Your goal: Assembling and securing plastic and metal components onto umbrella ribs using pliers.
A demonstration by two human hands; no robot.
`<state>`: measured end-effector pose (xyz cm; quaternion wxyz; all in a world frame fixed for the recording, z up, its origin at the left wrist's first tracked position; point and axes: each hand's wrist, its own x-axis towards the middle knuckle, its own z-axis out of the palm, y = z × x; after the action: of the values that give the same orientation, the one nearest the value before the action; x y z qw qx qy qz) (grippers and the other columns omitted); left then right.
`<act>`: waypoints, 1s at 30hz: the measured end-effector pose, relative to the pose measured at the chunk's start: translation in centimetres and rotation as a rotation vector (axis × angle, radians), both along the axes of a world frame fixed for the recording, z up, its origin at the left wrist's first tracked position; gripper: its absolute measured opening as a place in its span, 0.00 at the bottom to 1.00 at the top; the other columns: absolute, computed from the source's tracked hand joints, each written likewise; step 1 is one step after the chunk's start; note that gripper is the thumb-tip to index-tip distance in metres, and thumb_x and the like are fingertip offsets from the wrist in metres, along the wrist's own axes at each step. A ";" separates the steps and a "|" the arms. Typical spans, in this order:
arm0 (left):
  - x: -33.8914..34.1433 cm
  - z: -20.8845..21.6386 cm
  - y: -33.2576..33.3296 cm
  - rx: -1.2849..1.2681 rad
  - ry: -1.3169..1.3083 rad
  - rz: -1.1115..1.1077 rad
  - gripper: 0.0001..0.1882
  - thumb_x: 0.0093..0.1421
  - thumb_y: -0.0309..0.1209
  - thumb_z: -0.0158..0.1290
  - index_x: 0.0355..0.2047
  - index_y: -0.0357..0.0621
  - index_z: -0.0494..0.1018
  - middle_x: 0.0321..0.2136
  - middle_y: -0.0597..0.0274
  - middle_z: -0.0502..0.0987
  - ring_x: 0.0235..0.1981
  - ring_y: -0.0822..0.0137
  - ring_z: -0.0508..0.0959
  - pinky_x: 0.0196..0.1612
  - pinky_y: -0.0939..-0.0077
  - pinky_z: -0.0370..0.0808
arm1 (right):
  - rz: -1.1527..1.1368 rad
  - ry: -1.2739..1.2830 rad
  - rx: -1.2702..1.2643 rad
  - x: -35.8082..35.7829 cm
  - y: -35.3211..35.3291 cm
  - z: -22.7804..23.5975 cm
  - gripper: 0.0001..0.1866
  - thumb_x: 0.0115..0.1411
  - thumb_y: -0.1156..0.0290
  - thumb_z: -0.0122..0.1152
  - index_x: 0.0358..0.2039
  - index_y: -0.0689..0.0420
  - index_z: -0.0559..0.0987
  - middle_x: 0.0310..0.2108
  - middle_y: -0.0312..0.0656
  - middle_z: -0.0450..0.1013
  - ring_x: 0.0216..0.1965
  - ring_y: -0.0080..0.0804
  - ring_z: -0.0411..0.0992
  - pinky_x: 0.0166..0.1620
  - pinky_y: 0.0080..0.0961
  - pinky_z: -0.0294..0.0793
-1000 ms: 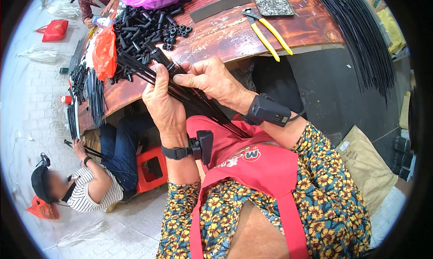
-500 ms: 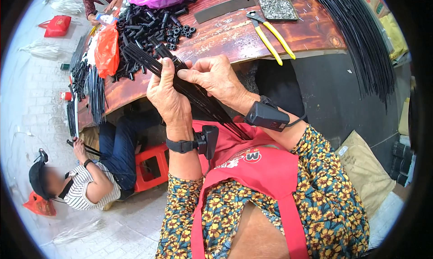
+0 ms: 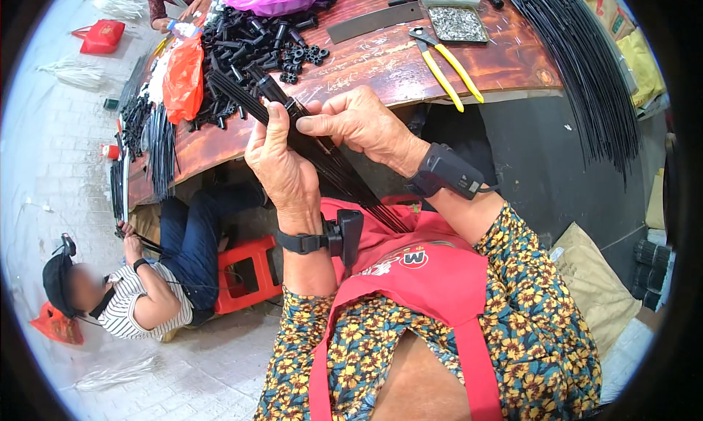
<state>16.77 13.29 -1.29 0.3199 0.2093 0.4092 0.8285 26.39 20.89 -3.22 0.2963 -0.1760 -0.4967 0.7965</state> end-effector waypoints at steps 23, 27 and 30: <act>-0.1 0.2 -0.8 0.003 -0.005 0.020 0.07 0.62 0.28 0.55 0.37 0.37 0.73 0.29 0.61 0.77 0.30 0.67 0.79 0.34 0.77 0.77 | 0.115 -0.022 0.018 -0.5 0.5 -1.1 0.18 0.49 0.55 0.72 0.17 0.56 0.79 0.15 0.30 0.70 0.13 0.11 0.62 0.14 0.10 0.53; -0.7 -0.5 -0.7 0.008 0.021 0.076 0.06 0.62 0.28 0.55 0.36 0.37 0.72 0.29 0.60 0.77 0.30 0.65 0.80 0.34 0.75 0.78 | 0.095 -0.012 0.040 -0.7 0.2 -1.5 0.19 0.50 0.54 0.72 0.16 0.56 0.78 0.15 0.30 0.69 0.12 0.12 0.61 0.13 0.11 0.53; -0.5 -0.4 -0.7 0.005 -0.006 0.048 0.06 0.62 0.27 0.54 0.35 0.36 0.72 0.29 0.60 0.77 0.30 0.64 0.80 0.35 0.74 0.79 | 0.049 -0.067 0.058 -0.6 -0.3 -1.4 0.20 0.50 0.53 0.72 0.16 0.56 0.78 0.14 0.30 0.68 0.11 0.12 0.60 0.13 0.11 0.53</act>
<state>16.26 12.59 -1.67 0.3007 0.1978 0.4113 0.8374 25.80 20.55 -4.61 0.2650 -0.1819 -0.5335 0.7823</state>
